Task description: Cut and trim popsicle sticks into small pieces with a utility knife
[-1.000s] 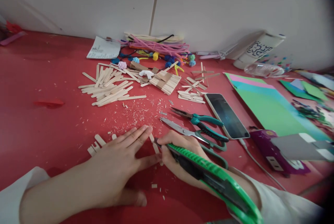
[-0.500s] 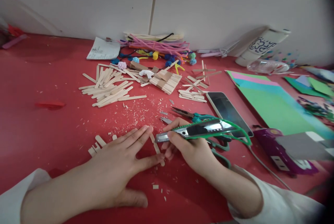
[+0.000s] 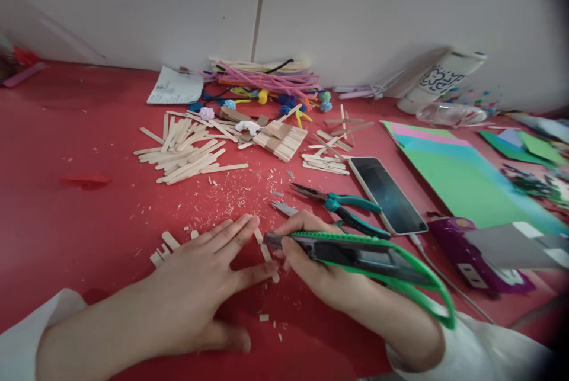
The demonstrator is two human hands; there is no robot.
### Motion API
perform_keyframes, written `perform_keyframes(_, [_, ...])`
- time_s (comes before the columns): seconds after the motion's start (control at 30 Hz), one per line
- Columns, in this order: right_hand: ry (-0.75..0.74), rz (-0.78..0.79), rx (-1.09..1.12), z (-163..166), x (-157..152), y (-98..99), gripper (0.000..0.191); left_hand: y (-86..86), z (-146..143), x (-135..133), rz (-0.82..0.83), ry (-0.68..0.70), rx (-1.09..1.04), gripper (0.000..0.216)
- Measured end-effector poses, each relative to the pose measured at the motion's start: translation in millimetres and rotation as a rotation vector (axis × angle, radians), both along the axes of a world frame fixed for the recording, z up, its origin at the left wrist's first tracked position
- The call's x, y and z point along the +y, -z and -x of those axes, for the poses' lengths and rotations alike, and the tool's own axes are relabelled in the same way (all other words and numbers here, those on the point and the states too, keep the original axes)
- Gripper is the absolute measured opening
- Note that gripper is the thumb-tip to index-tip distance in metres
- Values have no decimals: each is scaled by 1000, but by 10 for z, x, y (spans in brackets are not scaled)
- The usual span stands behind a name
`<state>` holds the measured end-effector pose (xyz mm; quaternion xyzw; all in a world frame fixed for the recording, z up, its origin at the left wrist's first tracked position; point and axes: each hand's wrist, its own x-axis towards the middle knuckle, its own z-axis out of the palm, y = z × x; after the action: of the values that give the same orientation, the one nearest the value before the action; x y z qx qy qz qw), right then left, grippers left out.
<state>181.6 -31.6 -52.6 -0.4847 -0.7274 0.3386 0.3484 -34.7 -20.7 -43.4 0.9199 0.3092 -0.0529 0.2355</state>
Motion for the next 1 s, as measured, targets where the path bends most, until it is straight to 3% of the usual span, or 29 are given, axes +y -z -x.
perform_keyframes(0.17, [39,-191,-28,22,-21,-176,9,17,-4,-14,-12,-3,21,86])
perform_keyframes(0.4, [-57,-292,-119,54,-24,-14,12,-32,-25,5,20,1,75,79])
perform_keyframes(1.0, [-29,-251,-198,78,-48,35,10,-78,-34,5,51,-8,48,73])
